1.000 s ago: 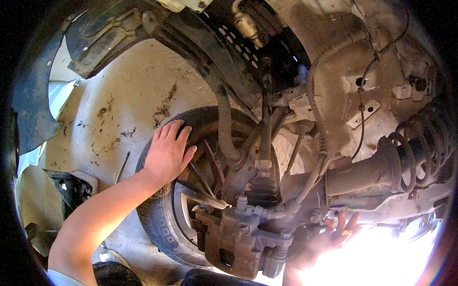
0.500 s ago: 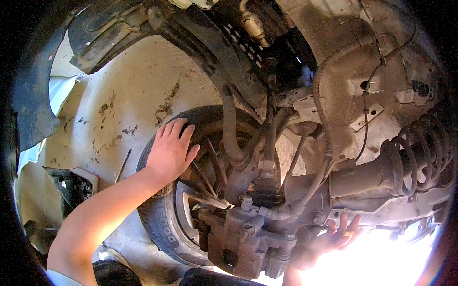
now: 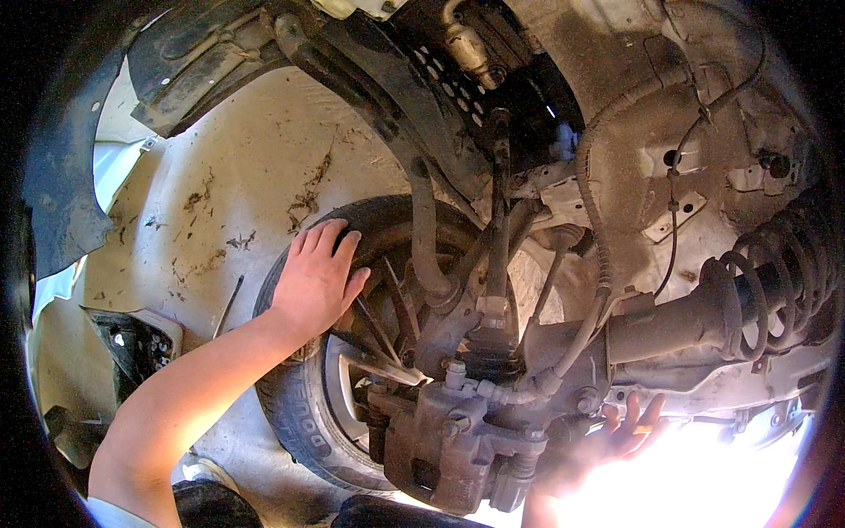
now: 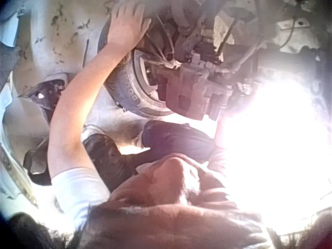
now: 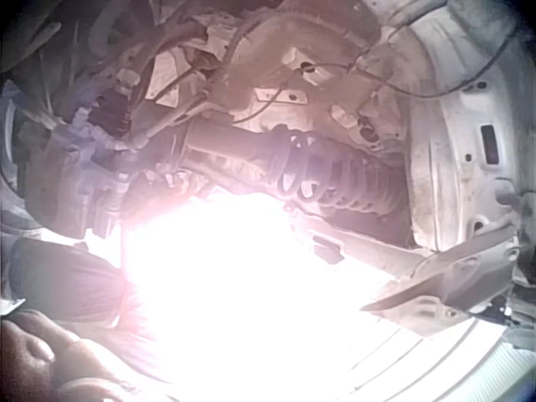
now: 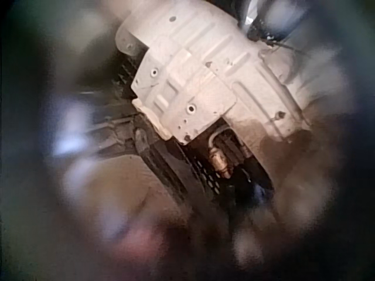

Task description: The person works under a lifted vehicle, using a yellow-handled screwdriver and a wrench to adjust components of the front suspension and brake assembly. They manipulate bolts and linkages around the wheel hub and caliper, occasionally repositioning their hands and tools to reach different fasteners.

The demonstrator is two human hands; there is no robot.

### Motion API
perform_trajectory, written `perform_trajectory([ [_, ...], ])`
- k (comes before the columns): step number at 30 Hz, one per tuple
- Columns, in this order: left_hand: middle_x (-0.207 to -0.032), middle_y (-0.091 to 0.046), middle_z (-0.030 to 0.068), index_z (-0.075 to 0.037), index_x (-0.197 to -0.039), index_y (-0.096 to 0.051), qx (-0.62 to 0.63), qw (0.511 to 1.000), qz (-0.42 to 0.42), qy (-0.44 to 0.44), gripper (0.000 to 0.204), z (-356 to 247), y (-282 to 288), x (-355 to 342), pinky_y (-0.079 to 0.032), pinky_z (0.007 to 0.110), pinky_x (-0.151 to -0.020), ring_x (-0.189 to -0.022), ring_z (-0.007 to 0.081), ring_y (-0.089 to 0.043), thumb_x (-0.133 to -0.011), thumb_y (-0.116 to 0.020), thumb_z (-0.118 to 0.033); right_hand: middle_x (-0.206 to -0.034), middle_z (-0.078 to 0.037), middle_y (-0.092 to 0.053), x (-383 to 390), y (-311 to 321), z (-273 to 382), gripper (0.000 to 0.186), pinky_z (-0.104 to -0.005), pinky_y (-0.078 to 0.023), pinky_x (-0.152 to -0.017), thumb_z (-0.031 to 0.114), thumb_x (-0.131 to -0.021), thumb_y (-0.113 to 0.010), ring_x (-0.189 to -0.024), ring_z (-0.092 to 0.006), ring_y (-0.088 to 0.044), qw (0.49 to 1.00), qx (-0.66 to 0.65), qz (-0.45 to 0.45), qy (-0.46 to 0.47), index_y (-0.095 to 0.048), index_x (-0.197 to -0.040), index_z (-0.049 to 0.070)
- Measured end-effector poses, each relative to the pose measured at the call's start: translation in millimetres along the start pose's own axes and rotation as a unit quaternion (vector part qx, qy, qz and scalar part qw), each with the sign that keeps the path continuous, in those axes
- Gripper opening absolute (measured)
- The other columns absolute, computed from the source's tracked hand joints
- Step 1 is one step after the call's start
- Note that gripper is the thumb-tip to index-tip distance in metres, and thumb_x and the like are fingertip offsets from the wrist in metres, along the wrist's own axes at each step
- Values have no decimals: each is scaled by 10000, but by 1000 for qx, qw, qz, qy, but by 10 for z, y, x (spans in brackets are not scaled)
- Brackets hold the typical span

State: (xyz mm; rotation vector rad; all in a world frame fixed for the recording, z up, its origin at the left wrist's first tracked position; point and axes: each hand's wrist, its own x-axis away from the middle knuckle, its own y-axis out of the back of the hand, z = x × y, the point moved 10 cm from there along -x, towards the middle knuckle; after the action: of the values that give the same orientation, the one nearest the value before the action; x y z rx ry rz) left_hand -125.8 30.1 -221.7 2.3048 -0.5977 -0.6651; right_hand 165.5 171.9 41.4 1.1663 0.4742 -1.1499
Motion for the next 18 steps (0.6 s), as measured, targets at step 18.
perform_trajectory([
  [18, -1329, -499, 193, -1, -1284, -535, -1, 1000, -6, -4, 483, 4, 2, -1, -322, 460, -1110, -1285, 343, -433, -925, -593, -321, -1558, -129, -301, 27, 173, -426, 785, -451, -354, -1054, 601, -960, -315, -1301, -296, -419, 988, 92, 20, -122, -169, -1536, 88],
])
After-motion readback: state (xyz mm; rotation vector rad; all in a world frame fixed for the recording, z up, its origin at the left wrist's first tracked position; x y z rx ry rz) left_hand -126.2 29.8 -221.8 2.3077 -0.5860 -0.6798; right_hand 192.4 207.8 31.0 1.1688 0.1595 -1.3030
